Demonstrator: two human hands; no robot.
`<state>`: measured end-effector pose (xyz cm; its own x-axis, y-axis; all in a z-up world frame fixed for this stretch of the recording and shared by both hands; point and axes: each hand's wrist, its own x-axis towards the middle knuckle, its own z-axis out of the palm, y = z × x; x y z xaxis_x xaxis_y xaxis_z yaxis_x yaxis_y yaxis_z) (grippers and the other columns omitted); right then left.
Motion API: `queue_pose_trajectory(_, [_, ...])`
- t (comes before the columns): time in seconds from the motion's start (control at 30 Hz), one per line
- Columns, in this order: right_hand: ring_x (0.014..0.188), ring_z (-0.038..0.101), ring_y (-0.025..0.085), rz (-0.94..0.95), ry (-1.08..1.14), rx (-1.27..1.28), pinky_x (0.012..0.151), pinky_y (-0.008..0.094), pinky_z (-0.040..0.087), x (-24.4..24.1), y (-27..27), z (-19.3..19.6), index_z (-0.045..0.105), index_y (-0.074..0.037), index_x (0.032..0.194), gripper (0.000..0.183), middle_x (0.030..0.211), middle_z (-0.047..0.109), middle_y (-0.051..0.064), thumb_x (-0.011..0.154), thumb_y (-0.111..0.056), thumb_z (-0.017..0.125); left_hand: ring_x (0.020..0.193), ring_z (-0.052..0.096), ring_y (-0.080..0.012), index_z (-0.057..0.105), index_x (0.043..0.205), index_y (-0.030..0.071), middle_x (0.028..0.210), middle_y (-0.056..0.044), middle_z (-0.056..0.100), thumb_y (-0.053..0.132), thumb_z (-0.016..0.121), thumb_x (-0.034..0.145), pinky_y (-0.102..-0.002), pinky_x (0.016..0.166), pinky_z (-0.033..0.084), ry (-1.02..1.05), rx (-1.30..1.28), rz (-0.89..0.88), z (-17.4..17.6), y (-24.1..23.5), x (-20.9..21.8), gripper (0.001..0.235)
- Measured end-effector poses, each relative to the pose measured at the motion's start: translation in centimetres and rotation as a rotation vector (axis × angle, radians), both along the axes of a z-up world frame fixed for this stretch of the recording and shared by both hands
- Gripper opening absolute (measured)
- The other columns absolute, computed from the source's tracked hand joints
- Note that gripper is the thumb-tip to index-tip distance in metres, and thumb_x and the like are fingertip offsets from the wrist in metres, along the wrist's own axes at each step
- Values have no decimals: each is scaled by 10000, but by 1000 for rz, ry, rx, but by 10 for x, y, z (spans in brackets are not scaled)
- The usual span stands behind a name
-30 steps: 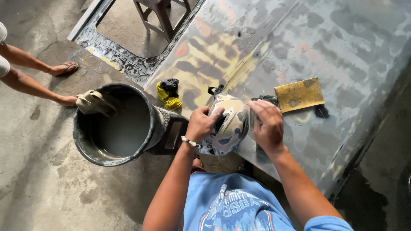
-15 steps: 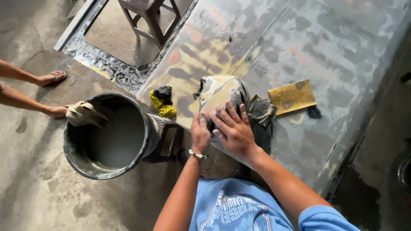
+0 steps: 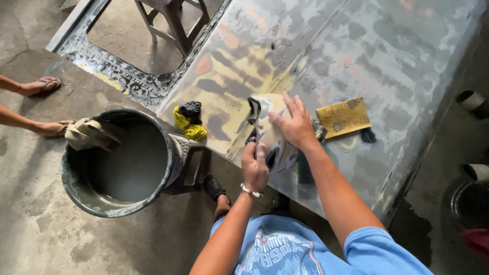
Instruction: Sanding the exterior surface of a motorcycle helmet using sandpaper and water.
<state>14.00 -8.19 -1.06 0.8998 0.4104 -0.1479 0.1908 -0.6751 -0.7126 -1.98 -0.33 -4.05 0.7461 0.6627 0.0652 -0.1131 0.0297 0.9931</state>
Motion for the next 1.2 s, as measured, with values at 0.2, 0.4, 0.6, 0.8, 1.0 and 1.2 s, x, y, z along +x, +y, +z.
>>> queue_pose_trajectory(0.2, [1496,317,444,29,-267,84,1206,491,295,-28,7,21,451,-132,1537,947,1630,310,289,776,-546,831,742,473,-194,529,860,3,778,-121,481,249,587,1027,-364,704,432,70,288,-2,-18,36,-15,303])
queue_pose_trajectory(0.4, [1461,304,481,-30,-401,-3,1187,522,259,-54,52,11,485,-102,1491,974,1572,331,279,706,-522,878,890,554,-140,486,1163,23,988,-39,599,181,582,965,-326,816,483,-83,-81,-362,9,104,2,271])
queue_pose_trajectory(0.6, [1565,356,420,-166,-454,-44,1314,490,286,-70,63,-28,602,-188,1503,636,1672,408,182,936,-401,794,787,442,-52,564,1107,72,905,50,543,214,545,1031,-227,688,407,65,-330,-380,-26,118,-5,161])
queue_pose_trajectory(0.8, [1449,304,478,-200,-429,-43,1188,527,263,-83,82,20,553,-99,1413,801,1556,342,265,761,-456,849,728,372,-32,533,881,58,792,80,451,200,530,1098,-232,620,330,19,-442,-360,-47,118,2,259])
queue_pose_trajectory(1.0, [1427,383,398,-288,-202,-156,1213,468,328,-75,87,30,553,-183,1496,777,1529,410,194,826,-506,779,694,377,-50,520,819,49,723,61,443,242,527,1100,-271,593,354,95,-259,-256,-29,113,-10,341])
queue_pose_trajectory(1.2, [1513,472,318,-245,-28,55,1252,425,357,-26,46,-28,631,-187,1482,617,1592,508,144,955,-505,673,667,374,-81,499,811,28,664,1,413,261,555,1075,-311,570,383,58,-56,-276,-19,118,-12,357])
